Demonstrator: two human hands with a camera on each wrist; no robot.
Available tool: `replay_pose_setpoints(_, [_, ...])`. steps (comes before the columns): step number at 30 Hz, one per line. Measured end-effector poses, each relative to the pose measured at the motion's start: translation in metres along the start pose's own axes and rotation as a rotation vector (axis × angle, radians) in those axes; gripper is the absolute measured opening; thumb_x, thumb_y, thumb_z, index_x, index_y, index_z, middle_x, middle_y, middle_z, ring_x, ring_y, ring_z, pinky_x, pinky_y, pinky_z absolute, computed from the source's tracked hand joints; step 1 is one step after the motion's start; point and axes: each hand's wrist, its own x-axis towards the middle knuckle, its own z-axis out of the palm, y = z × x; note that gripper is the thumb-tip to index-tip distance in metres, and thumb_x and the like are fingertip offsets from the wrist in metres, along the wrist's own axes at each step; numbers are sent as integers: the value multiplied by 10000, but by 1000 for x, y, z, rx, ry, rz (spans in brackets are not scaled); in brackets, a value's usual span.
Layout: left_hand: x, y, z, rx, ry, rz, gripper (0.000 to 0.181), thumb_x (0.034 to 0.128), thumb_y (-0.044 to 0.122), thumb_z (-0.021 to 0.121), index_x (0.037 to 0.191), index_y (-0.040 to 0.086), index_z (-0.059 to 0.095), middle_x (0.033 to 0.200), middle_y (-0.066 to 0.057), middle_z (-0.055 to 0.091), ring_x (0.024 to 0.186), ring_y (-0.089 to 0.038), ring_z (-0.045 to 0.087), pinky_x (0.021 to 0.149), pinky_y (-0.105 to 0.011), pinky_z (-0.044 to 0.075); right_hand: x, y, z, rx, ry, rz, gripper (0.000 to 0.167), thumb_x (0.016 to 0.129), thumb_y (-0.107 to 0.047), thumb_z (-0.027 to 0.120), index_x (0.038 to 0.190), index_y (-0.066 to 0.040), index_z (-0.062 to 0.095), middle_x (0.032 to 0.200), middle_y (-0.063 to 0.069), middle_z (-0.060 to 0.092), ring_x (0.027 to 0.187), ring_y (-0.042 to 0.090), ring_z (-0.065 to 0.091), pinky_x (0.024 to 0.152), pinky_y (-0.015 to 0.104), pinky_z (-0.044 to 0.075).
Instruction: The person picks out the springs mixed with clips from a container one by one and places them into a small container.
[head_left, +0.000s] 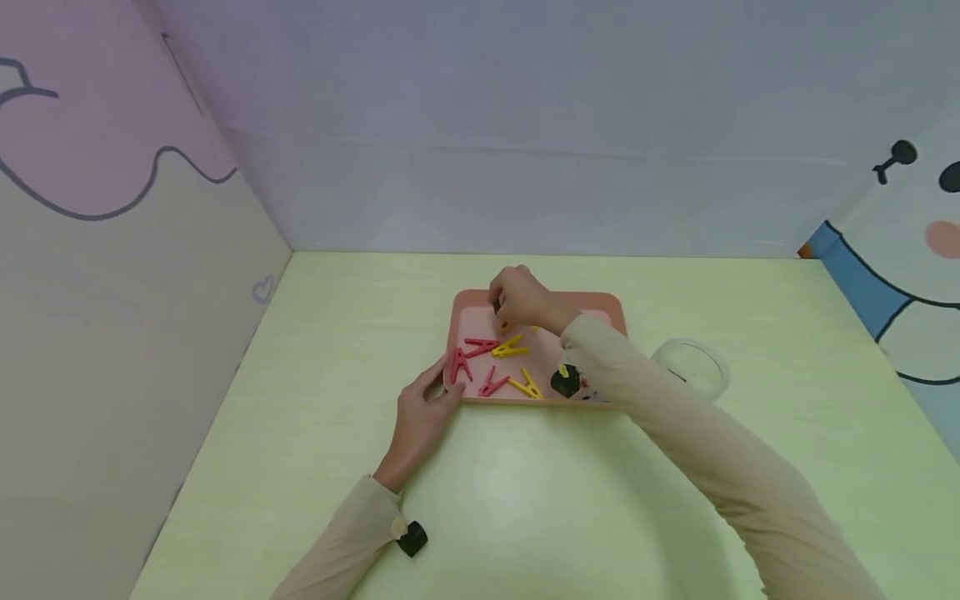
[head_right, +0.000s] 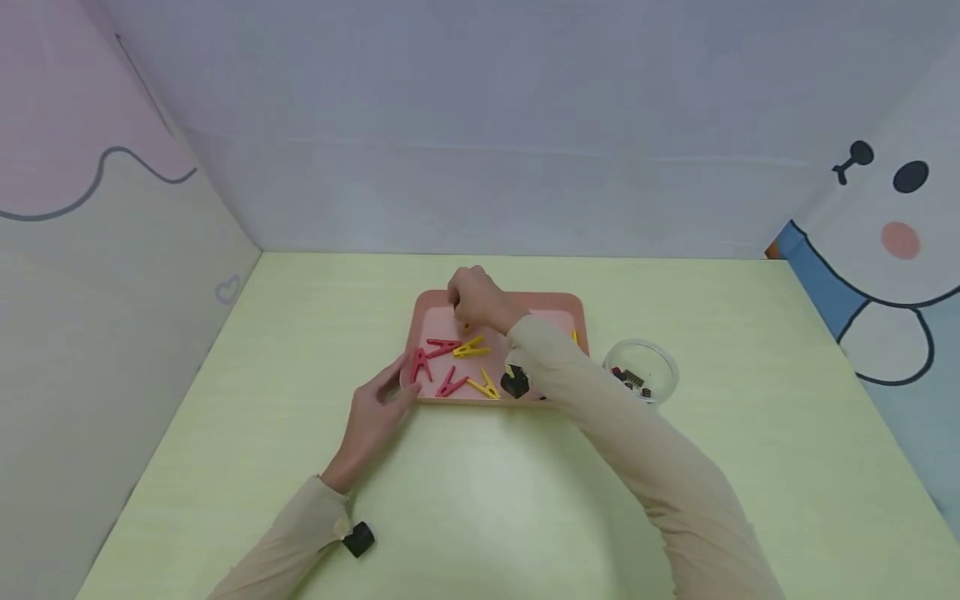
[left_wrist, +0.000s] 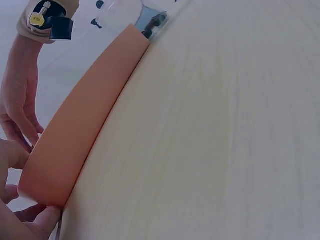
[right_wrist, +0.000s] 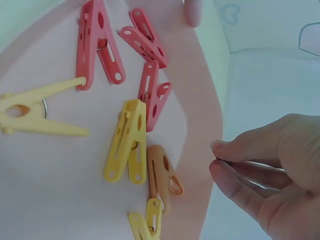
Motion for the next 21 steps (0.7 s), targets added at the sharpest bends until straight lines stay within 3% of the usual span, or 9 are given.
replay_pose_setpoints(7, [4, -2, 1, 7, -10, -17, 547, 879, 304, 676, 1389, 308, 478, 1369, 109, 483, 1255, -110, 429, 942, -302, 459, -13, 5, -16, 70, -10, 14, 184, 786, 6, 717, 970, 17, 719, 925, 125, 673, 866, 242, 653, 748, 353, 552])
replay_pose_setpoints(21, [8, -1, -1, -5, -24, -23, 570, 879, 301, 677, 1406, 297, 459, 1385, 114, 467, 1271, -102, 411, 942, -292, 458, -33, 11, -47, 129, -34, -61, 144, 798, -2, 722, 941, -23, 725, 922, 95, 682, 836, 197, 665, 744, 330, 554])
